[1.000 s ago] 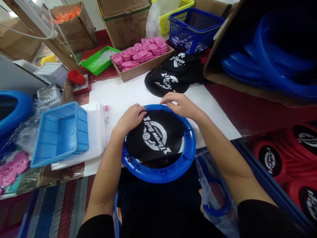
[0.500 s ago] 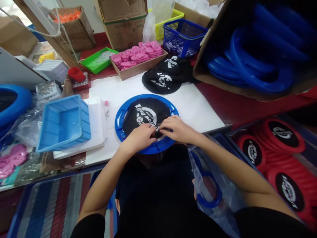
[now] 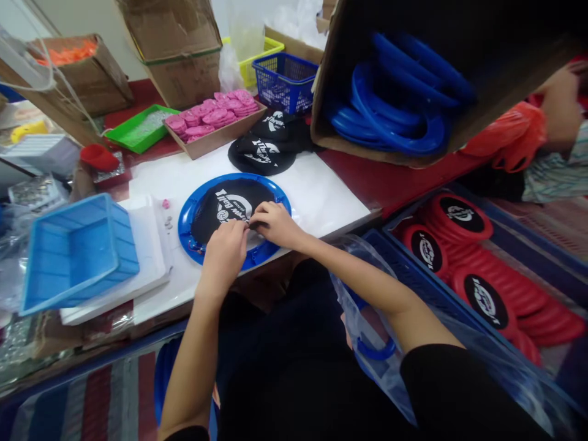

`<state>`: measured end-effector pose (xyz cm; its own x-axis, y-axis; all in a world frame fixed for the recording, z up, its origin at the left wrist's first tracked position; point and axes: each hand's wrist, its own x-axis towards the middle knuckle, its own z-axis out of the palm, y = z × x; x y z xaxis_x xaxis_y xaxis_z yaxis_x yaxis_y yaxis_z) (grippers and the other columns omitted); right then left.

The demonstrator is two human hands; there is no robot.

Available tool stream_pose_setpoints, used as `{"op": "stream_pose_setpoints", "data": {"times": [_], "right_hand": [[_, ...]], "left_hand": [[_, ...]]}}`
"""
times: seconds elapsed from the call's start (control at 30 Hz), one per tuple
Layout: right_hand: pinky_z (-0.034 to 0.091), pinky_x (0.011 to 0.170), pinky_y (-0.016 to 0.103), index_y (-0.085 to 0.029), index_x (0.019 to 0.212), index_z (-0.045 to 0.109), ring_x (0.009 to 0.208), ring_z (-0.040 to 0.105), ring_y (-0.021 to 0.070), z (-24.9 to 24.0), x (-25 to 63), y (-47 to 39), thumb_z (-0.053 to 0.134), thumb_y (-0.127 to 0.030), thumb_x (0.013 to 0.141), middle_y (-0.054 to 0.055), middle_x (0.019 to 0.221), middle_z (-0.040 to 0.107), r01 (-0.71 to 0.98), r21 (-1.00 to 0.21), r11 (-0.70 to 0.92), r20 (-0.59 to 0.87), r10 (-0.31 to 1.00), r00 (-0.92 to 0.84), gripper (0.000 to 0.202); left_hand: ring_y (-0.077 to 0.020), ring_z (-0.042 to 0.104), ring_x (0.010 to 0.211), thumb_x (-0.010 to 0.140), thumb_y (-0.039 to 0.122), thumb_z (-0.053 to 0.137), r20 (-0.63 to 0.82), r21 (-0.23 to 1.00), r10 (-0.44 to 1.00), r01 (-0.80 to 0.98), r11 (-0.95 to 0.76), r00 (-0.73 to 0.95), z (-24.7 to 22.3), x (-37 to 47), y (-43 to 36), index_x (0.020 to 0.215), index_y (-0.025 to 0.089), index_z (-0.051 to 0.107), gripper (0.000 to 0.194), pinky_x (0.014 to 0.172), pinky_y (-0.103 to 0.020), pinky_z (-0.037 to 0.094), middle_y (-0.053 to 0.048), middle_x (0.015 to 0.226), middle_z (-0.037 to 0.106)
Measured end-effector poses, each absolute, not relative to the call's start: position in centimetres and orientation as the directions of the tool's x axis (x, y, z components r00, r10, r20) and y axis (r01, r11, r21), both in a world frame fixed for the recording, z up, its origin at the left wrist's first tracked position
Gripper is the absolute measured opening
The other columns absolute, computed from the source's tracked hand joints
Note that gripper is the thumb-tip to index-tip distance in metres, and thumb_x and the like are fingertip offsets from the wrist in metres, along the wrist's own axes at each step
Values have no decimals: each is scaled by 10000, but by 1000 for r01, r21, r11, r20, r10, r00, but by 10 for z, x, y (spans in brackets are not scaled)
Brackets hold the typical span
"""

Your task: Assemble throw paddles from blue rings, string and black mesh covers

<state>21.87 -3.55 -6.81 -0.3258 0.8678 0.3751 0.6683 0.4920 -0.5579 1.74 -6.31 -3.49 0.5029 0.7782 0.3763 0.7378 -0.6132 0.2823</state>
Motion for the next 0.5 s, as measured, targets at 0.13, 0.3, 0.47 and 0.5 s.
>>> {"op": "stream_pose_setpoints", "data": {"times": [0.13, 0.3, 0.47, 0.5], "right_hand": [[403, 970, 421, -203, 1022, 789, 1040, 621, 246, -75, 225, -38, 607, -98, 906, 84, 1085, 732, 549, -561, 620, 526, 779, -341, 240], [468, 992, 446, -211, 1024, 799, 1044, 684, 243, -80, 239, -38, 593, -75, 900, 77, 1068, 781, 452, -581, 677, 574, 734, -362, 276], [541, 962, 341, -152, 972, 798, 1001, 733, 195, -74, 229, -39, 679, -66, 911, 96, 1041, 812, 473, -601, 644, 538, 764, -356, 159], [540, 983, 316, -150, 997, 796, 1026, 736, 180, -75, 229, -34, 689, -98, 946, 91, 1059, 817, 485, -593, 643, 502, 766, -402, 129]], "left_hand": [[-300, 652, 956, 1093, 201, 474, 466, 239, 776, 783, -574, 426, -55, 22, -86, 1142, 133, 702, 243, 843, -411, 504, -137, 1025, 728], [-269, 674, 1002, 1069, 254, 598, 543, 349, 748, 708, -614, 382, -68, 19, -85, 1150, 157, 723, 178, 879, -377, 512, -110, 1074, 744], [-301, 654, 994, 1059, 291, 597, 630, 333, 673, 648, -685, 388, -69, 17, -83, 1161, 166, 727, 207, 903, -406, 494, -125, 1071, 733], [-311, 644, 997, 1053, 318, 602, 634, 357, 675, 631, -688, 378, -76, 14, -77, 1164, 170, 727, 224, 912, -419, 483, -132, 1084, 725]]}}
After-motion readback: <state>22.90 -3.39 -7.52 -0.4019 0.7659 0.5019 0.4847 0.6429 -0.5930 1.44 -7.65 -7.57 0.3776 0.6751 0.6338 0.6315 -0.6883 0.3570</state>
